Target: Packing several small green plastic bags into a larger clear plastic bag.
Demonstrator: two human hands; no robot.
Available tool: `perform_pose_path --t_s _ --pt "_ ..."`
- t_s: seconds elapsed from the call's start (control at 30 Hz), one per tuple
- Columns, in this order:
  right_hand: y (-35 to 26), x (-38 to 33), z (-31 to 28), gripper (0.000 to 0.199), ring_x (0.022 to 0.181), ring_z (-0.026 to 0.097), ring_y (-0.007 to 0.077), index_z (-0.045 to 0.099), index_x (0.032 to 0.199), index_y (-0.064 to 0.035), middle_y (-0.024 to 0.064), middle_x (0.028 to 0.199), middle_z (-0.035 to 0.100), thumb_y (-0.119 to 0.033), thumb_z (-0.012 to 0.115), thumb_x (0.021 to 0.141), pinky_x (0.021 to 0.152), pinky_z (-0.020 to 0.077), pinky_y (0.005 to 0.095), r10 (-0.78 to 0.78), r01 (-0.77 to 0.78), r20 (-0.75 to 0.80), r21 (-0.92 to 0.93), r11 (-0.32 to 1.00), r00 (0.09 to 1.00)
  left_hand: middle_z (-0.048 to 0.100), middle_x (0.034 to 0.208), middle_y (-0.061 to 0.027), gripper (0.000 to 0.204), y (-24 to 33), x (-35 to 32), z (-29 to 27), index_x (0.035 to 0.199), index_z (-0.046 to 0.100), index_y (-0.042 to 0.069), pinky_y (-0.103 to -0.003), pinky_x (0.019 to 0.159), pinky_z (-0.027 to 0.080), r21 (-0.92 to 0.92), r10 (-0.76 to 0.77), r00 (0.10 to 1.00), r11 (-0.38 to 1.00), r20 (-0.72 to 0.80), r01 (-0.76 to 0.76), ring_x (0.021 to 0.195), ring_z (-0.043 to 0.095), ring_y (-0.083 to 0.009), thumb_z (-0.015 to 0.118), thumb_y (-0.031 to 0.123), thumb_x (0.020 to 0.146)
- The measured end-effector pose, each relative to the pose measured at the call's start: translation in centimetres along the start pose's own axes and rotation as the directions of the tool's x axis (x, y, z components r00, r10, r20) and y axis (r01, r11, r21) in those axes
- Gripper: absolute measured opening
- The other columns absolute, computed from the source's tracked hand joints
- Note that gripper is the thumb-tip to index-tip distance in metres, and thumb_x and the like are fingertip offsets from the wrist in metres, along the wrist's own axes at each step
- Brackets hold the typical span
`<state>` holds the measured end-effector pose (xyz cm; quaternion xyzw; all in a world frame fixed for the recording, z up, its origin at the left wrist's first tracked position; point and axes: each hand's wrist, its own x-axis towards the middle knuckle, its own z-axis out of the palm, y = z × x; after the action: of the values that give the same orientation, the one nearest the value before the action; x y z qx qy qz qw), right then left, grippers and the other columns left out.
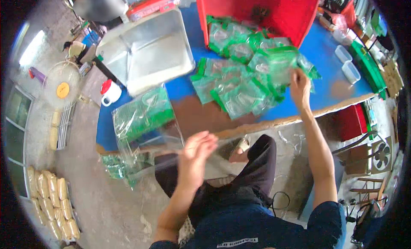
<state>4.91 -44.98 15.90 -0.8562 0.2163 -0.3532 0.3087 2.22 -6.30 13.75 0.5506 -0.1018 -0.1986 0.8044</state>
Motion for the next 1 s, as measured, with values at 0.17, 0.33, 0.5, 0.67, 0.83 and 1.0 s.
perform_pose_path --t_s 0.17,0.33,0.5,0.67,0.83,1.0 --pt "-8.2 -13.7 3.9 0.025 0.073 0.062 0.0163 0.068 0.101 0.0032 0.0069 0.084 0.068 -0.019 0.061 0.094 0.067 0.0520 0.0349 -0.001 -0.417 0.684 0.446 0.792 0.729 0.058 0.131 -0.0110 0.042 -5.7 1.5 3.7 0.128 0.054 0.002 -0.044 0.099 0.051 -0.424 -0.158 0.985 0.899 -0.069 0.114 0.120 0.059 -0.0220 0.064 0.028 0.097" --pt "-7.3 -11.4 7.3 0.042 0.106 0.056 0.0377 0.057 0.128 -0.0061 0.0207 0.117 0.056 -0.030 0.062 0.094 0.087 0.0467 0.0539 -0.260 0.304 0.203 -0.233 0.924 0.944 0.069 0.106 -0.0054 0.019 -7.8 1.7 -0.6 0.106 0.068 0.004 -0.036 0.081 0.059 -0.142 -0.153 0.921 0.984 -0.357 0.108 0.092 0.068 -0.0170 0.070 0.017 0.092" --pt "-6.1 -14.8 7.6 0.045 0.133 0.042 0.0425 0.055 0.131 -0.0068 0.0215 0.138 0.050 -0.031 0.060 0.094 0.108 0.0324 0.0615 -0.560 0.677 0.471 -0.115 0.727 0.681 0.065 0.118 -0.0049 0.037 -6.8 1.3 -3.1 0.122 0.057 0.005 -0.040 0.083 0.057 -0.278 -0.280 0.925 0.938 -0.257 0.207 0.107 0.063 -0.0176 0.072 0.017 0.091" --pt "-5.7 -14.7 6.6 0.044 0.136 0.039 0.0432 0.057 0.127 -0.0037 0.0208 0.138 0.051 -0.031 0.060 0.093 0.114 0.0273 0.0560 -0.576 0.546 0.575 0.248 0.800 0.581 0.062 0.123 -0.0049 0.043 -7.7 1.1 -2.9 0.128 0.055 0.009 -0.039 0.084 0.056 -0.218 -0.305 0.924 0.941 -0.229 0.257 0.112 0.061 -0.0194 0.072 0.014 0.089" --pt "-6.1 -14.3 7.7 0.043 0.129 0.044 0.0453 0.056 0.121 0.0012 0.0244 0.131 0.055 -0.033 0.056 0.096 0.110 0.0330 0.0546 -0.570 0.620 0.475 0.064 0.782 0.670 0.060 0.126 -0.0043 0.053 -7.4 1.1 -3.9 0.132 0.050 0.011 -0.044 0.089 0.053 -0.215 -0.270 0.924 0.953 -0.270 0.215 0.115 0.059 -0.0228 0.075 0.011 0.085" --pt "-7.0 -14.0 7.5 0.029 0.112 0.057 0.0431 0.061 0.104 0.0013 0.0233 0.113 0.063 -0.025 0.050 0.100 0.101 0.0432 0.0495 -0.468 0.177 0.676 0.455 0.873 0.569 0.063 0.118 -0.0027 0.052 -7.1 1.1 -2.9 0.129 0.054 0.011 -0.042 0.087 0.052 -0.216 -0.338 0.926 0.929 -0.166 0.300 0.108 0.061 -0.0192 0.078 0.014 0.083"
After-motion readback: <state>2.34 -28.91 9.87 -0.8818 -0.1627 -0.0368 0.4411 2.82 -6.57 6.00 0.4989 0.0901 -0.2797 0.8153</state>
